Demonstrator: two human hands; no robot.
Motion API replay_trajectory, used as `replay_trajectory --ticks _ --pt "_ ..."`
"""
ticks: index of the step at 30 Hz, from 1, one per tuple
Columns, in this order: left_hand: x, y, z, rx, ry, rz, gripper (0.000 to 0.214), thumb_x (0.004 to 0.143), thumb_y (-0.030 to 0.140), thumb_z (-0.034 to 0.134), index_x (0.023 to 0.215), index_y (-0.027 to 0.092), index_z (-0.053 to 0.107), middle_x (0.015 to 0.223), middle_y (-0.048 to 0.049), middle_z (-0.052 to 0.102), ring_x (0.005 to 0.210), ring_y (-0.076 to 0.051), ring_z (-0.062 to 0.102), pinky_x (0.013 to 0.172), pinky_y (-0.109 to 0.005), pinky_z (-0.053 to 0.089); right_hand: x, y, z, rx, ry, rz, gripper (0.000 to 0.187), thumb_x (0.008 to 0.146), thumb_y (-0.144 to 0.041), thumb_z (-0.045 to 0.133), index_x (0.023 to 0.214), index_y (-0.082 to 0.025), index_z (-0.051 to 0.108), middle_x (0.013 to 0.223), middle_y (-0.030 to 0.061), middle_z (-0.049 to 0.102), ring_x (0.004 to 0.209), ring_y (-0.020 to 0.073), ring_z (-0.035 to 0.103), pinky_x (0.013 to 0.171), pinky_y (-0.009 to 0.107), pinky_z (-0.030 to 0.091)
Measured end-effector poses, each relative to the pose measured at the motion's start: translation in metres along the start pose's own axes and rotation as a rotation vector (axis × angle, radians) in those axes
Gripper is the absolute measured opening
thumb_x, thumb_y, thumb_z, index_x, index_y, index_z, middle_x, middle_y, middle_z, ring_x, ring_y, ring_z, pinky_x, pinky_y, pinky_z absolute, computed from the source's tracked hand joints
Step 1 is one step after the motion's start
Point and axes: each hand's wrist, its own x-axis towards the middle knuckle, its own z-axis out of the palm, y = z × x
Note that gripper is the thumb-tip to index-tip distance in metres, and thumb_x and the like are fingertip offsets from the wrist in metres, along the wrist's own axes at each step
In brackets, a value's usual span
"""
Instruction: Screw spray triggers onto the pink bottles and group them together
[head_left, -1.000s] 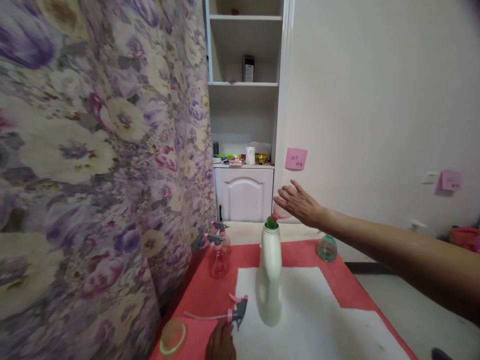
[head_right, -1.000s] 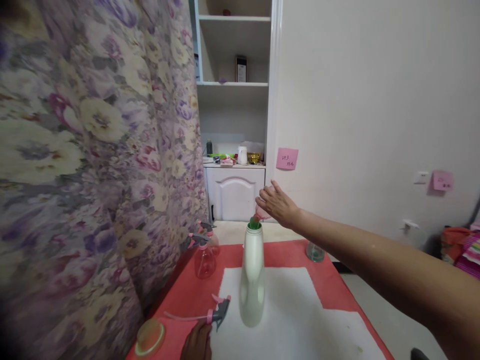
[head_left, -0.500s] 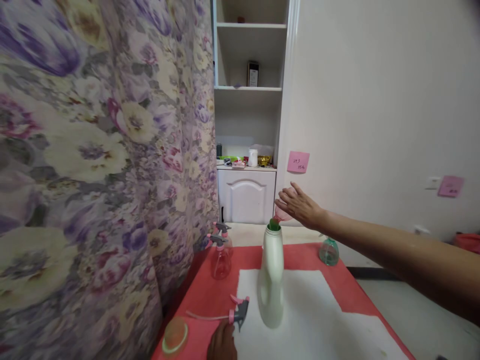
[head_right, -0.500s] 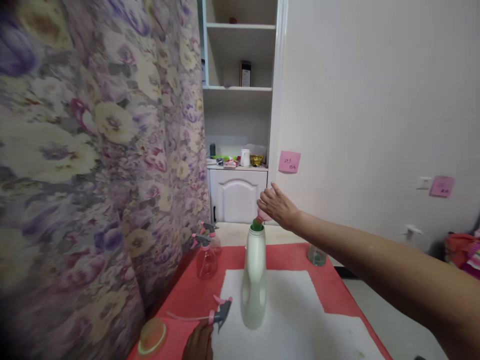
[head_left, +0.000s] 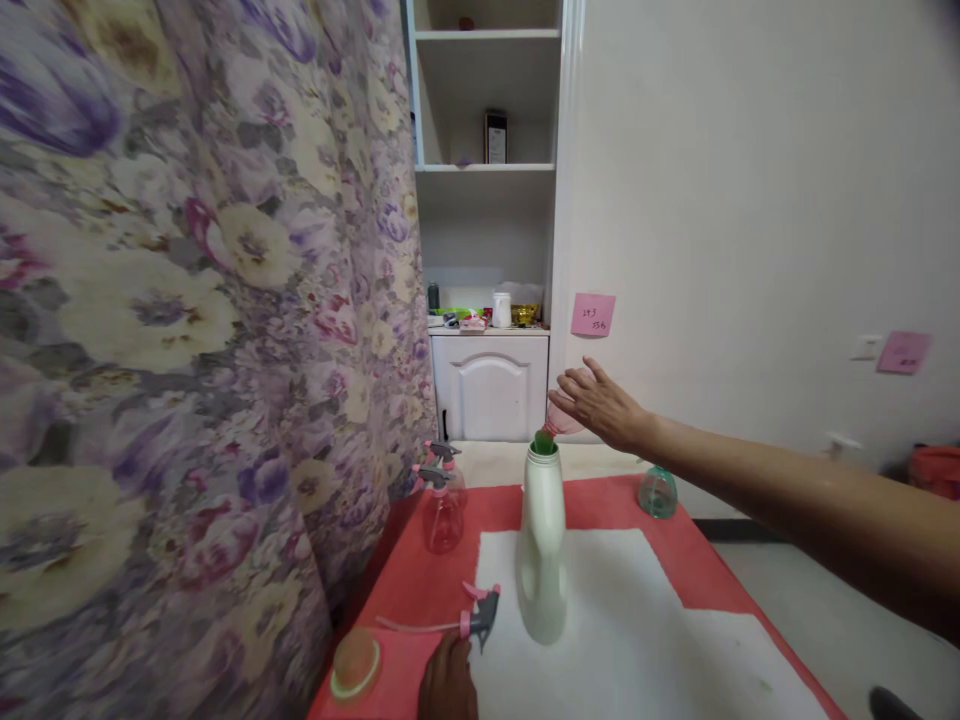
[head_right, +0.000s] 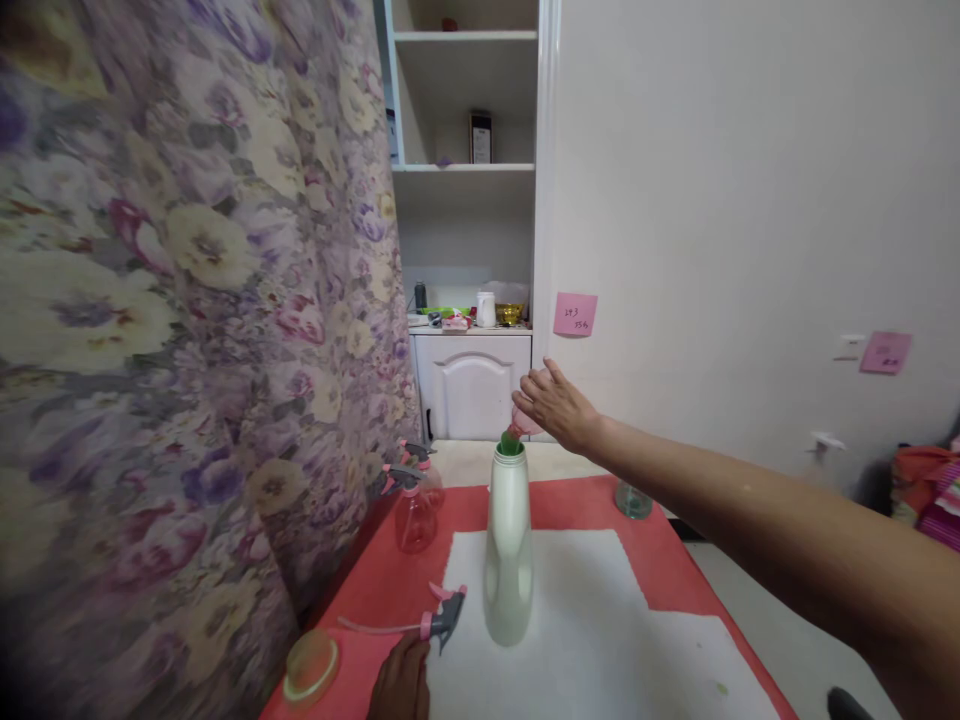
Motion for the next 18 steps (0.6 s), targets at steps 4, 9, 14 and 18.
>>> replay_trajectory --ticks 4,9,14,18 --pt "0.002 0.005 -0.007 -0.081 -0.090 -0.117 0.032 0.085 0.017 0.041 0.098 0.022 0.070 0.105 -0.0110 0.076 0.097 -0.025 0.072 0.083 -0.041 0.061 -0.005 0.001 0.000 0.259 -0.015 0.084 0.053 0.084 -0.002 0.050 0.134 -0.017 0.053 0.137 0.0153 0.055 0.129 0.0322 0.045 0.119 0.055 0.015" --pt "0.006 0.011 -0.018 -0.107 -0.140 -0.136 0.034 0.085 0.014 0.041 0.103 0.019 0.069 0.109 -0.0121 0.074 0.101 -0.025 0.070 0.088 -0.043 0.060 -0.028 0.001 0.017 0.555 -0.044 0.313 0.078 0.068 0.005 0.059 0.141 -0.019 0.046 0.138 0.0157 0.054 0.129 0.0329 0.047 0.116 0.057 0.022" --pt "0.011 0.018 -0.028 -0.141 -0.205 -0.176 0.036 0.087 0.014 0.040 0.111 0.017 0.066 0.115 -0.0128 0.072 0.109 -0.025 0.068 0.094 -0.046 0.058 -0.098 -0.029 0.047 0.873 -0.053 0.644 0.082 0.068 -0.018 0.070 0.143 -0.015 0.036 0.130 0.0210 0.057 0.113 0.0353 0.060 0.088 0.050 0.052" --pt "0.016 0.023 -0.034 -0.176 -0.250 -0.244 0.035 0.087 0.014 0.041 0.111 0.018 0.066 0.116 -0.0123 0.071 0.111 -0.026 0.066 0.097 -0.049 0.056 -0.173 -0.109 0.063 1.203 -0.041 0.700 0.071 0.078 -0.033 0.065 0.140 -0.024 0.034 0.136 0.0154 0.058 0.122 0.0289 0.062 0.083 0.041 0.059"
